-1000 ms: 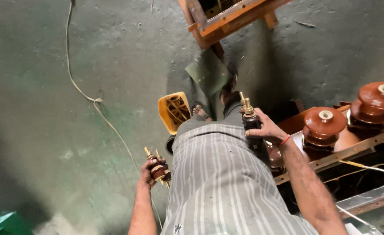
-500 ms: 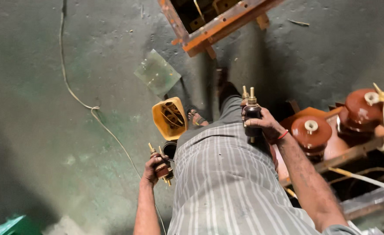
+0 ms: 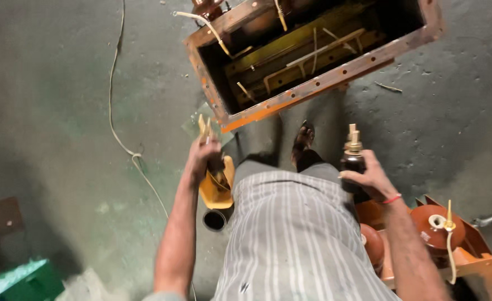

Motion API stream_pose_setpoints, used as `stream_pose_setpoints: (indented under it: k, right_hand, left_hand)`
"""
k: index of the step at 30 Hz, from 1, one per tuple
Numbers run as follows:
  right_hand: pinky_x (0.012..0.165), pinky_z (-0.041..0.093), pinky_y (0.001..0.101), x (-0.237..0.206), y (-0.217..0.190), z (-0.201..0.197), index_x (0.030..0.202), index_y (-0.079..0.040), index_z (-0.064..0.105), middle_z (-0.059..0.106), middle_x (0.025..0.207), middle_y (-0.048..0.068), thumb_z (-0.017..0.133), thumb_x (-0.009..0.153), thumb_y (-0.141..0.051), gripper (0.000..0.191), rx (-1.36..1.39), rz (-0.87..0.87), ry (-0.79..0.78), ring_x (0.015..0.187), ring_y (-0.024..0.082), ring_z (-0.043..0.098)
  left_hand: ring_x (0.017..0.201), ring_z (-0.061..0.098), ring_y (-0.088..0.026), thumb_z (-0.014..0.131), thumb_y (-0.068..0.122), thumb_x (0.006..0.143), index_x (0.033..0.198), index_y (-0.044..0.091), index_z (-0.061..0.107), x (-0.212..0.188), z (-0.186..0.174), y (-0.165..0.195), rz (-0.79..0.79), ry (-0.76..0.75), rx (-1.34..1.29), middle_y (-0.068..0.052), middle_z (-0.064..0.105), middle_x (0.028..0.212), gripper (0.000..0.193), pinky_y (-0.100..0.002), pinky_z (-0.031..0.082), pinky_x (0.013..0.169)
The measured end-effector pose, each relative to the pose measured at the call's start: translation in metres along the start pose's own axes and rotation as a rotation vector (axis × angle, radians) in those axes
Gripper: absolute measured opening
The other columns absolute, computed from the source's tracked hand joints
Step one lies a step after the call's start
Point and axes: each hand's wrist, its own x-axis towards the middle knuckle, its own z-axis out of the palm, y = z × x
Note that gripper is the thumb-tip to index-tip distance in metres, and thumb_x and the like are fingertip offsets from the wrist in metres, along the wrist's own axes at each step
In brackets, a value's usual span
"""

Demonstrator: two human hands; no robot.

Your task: The person walks toward an open metal enclosure containing electrical components and begins assembling brown insulator-like parts with attached wires. They handle the components by hand, aligning and inserting them into the enclosure.

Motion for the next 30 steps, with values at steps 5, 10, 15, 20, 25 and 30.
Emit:
stream_pose_setpoints:
  k: [5,10,15,20,25,30]
  right_hand:
    - [0.086,0.057,0.0375,-0.014,-0.017,-0.052,0.129,-0.002,0.054,0.063,0.111,0.007,0.086,0.07,-0.016,0.068,0.169,0.044,0.114,0.098,0.02,0.065]
    - [0.09,0.054,0.0325,-0.048,-0.021,-0.053,0.14,-0.002,0.056,0.063,0.109,0.007,0.077,0.072,-0.012,0.072,0.289,0.07,0.253,0.099,0.017,0.063]
    - [0.085,0.052,0.0315,-0.05,-0.036,-0.062,0.14,0.0,0.056,0.062,0.108,0.006,0.069,0.078,-0.009,0.064,0.415,0.102,0.414,0.096,0.018,0.062]
    - [0.09,0.052,0.0314,-0.026,-0.043,-0.071,0.143,-0.001,0.052,0.06,0.112,0.005,0.07,0.079,-0.009,0.067,0.364,0.086,0.299,0.1,0.018,0.063]
    - [0.096,0.051,0.0358,0.004,-0.044,-0.085,0.14,-0.001,0.057,0.06,0.122,0.012,0.079,0.075,-0.019,0.07,-0.245,0.059,0.209,0.108,0.022,0.063]
    - [0.102,0.048,0.0376,0.022,-0.042,-0.105,0.131,-0.003,0.065,0.059,0.129,0.011,0.081,0.073,-0.021,0.062,-0.364,0.071,0.133,0.117,0.023,0.06]
  left_hand:
    - [0.045,0.034,-0.007,0.064,0.004,0.087,0.078,0.014,0.042,0.113,0.041,0.075,-0.139,-0.148,-0.064,0.006,0.035,0.061,0.026,-0.028,0.026,0.04]
    - [0.046,0.043,-0.009,0.066,0.009,0.083,0.081,0.011,0.051,0.198,0.052,0.091,-0.196,0.014,0.198,0.003,0.047,0.06,0.015,-0.028,0.034,0.04]
    - [0.057,0.063,-0.011,0.078,0.015,0.074,0.084,0.008,0.072,0.262,0.059,0.072,-0.233,0.164,0.557,-0.002,0.068,0.07,0.013,-0.028,0.053,0.053]
    - [0.069,0.072,-0.013,0.077,0.045,0.075,0.083,0.016,0.083,0.304,0.048,0.055,-0.391,0.178,0.844,-0.001,0.078,0.079,0.031,-0.029,0.055,0.068]
    - [0.075,0.075,-0.026,0.074,0.034,0.068,0.089,0.011,0.08,0.328,0.03,0.054,-0.539,0.089,1.011,-0.012,0.076,0.085,0.031,-0.04,0.062,0.073]
    - [0.096,0.072,-0.033,0.072,0.028,0.068,0.097,0.008,0.078,0.339,0.021,0.021,-0.568,-0.017,1.401,-0.019,0.074,0.103,0.036,-0.044,0.059,0.084]
